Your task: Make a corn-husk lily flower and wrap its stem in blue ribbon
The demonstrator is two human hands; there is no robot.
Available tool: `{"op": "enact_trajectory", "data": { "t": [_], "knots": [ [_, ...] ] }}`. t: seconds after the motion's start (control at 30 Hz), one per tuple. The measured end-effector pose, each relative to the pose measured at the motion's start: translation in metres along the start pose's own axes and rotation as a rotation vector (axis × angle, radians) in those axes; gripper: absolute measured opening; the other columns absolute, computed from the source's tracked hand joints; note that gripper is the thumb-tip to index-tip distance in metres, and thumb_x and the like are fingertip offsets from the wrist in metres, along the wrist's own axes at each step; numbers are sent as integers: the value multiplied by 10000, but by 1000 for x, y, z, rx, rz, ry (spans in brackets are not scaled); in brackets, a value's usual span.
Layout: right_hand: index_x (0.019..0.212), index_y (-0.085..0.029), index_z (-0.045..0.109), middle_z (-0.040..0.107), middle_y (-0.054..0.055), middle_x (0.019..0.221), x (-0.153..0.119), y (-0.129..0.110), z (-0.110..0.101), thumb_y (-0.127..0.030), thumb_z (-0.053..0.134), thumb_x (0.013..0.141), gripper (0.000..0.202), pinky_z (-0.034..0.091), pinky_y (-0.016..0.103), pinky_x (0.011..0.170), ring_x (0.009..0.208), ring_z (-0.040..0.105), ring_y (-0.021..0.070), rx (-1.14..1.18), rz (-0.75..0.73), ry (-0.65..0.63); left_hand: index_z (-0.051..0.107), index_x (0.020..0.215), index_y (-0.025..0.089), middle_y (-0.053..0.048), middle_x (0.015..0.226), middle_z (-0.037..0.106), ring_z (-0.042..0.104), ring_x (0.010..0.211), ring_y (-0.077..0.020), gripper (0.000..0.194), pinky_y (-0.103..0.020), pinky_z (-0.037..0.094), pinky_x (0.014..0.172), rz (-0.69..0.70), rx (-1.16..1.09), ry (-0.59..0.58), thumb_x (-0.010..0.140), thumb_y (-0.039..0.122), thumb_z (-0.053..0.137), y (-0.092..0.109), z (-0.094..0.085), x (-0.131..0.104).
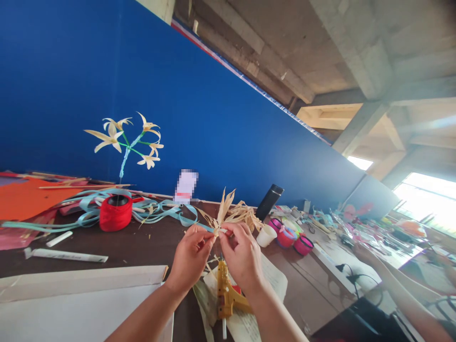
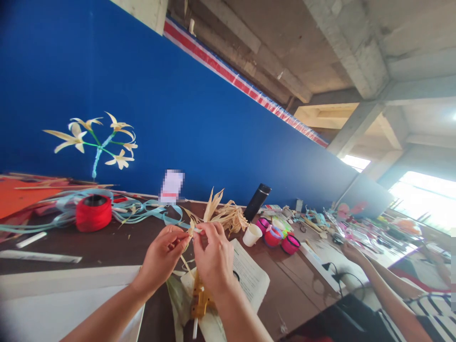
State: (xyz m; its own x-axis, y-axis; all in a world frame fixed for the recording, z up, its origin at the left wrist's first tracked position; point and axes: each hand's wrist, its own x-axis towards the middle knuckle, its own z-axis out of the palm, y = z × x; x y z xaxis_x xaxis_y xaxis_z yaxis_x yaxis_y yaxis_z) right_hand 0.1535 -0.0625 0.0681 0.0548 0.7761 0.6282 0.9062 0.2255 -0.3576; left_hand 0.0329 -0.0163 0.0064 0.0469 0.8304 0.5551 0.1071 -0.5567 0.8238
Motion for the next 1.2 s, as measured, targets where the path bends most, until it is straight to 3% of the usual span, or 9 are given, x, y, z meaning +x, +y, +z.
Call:
{"op": "enact_trajectory", "data": {
  "t": [0.3,0.7,1.2],
  "knots": [
    [1032,-264,599,599,-14,868,-9,3,-1,-224,555,809,231,460,208,588,665,588,105,28,60,-21,663,783,208,-19,783,599,568,732,-143,130,-231,445,606,-7,11,-7,814,228,538,-3,1,1],
    [859,-263,618,591,-20,848,-6,0,0,-213,585,800,84,421,214,621,696,578,118,-30,53,-32,657,804,204,-14,794,576,543,702,-124,131,-228,442,626,53,3,-21,840,223,532,-2,2,-2],
    [848,-247,594,595,-9,888,-3,-4,2,-192,558,805,79,406,229,639,741,575,134,-90,39,-52,663,833,198,-20,806,565,545,714,-123,132,-224,433,631,144,54,29,843,204,531,0,0,-2]
  ]
}}
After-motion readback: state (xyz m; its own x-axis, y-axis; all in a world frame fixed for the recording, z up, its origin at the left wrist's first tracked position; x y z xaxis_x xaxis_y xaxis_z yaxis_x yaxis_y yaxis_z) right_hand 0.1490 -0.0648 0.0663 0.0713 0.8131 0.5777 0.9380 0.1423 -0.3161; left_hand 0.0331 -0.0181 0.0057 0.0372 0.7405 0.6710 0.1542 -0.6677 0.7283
